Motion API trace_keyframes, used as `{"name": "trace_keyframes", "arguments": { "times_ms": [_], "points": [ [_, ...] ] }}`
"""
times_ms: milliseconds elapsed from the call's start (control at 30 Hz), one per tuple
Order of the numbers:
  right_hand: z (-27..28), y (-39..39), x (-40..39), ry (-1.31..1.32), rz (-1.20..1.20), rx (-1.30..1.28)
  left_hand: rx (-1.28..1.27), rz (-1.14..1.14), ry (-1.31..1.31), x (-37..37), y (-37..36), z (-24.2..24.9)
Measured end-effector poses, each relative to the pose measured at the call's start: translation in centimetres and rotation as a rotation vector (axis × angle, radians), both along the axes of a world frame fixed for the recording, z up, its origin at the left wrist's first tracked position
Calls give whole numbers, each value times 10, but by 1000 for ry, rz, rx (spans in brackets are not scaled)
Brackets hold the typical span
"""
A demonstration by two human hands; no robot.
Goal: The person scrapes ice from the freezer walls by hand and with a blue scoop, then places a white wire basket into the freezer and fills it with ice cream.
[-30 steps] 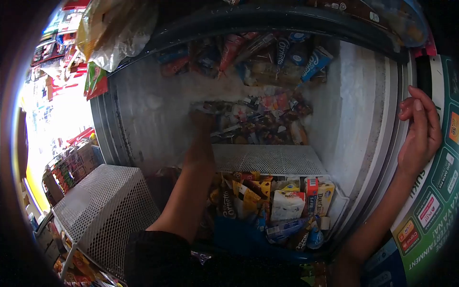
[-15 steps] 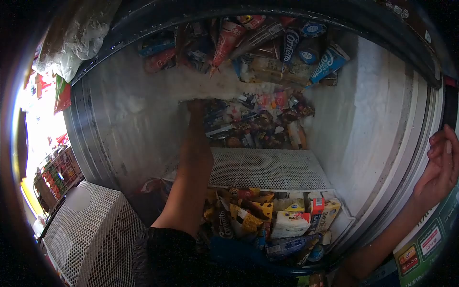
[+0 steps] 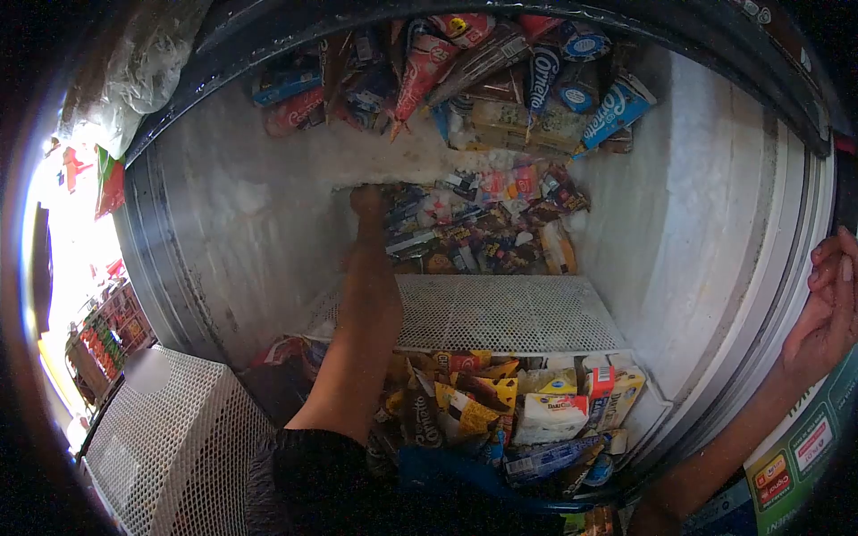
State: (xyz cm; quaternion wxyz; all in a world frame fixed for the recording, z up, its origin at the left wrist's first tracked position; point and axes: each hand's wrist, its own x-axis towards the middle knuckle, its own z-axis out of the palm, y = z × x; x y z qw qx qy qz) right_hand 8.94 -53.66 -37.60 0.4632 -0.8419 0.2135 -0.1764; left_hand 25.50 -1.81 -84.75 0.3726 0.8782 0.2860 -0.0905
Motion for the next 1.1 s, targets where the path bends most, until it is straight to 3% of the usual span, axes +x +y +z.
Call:
{"name": "trace_keyframes", "arguments": {
  "times_ms": [33,100,167,233,333,367,433,500,533,567,633,700,833,900,1033,1100],
  "points": [
    [0,2,0,1,-21,-13,-1,-4,-1,1,-1,11],
    [-2,0,-1,-17,-23,7,252,-477,-6,-3,5,20],
    [-2,-1,0,-32,-24,32,299,-482,22,-4,26,-23],
    [1,1,3,1,64,-6,357,-493,52,-9,38,-31],
    [-2,6,7,-24,-73,105,225,-434,151,-11,-12,6],
    [-1,8,8,-9,-86,95,579,-758,28,-24,-27,14],
    [-1,11,11,-17,-29,61,937,-1078,-112,-42,-40,28],
    [-1,18,15,-19,11,-27,712,-809,47,-56,-46,25],
    [1,21,16,-17,-2,-28,711,-822,44,-51,-37,23],
    [1,23,16,-4,-4,-26,576,-985,72,-46,-9,-3],
    [-1,18,13,13,-3,15,437,-1148,111,-43,4,4],
    [0,19,15,21,3,-20,215,-1200,731,-28,-8,60],
    [2,22,17,45,8,-66,242,-1280,691,-38,-23,89],
    [2,20,16,46,27,-55,401,-1535,658,-42,-31,93],
    [2,21,16,55,28,-59,515,-1626,559,-69,-37,87],
    [1,26,18,49,14,-73,759,-1745,502,-73,-46,105]
  ]
}}
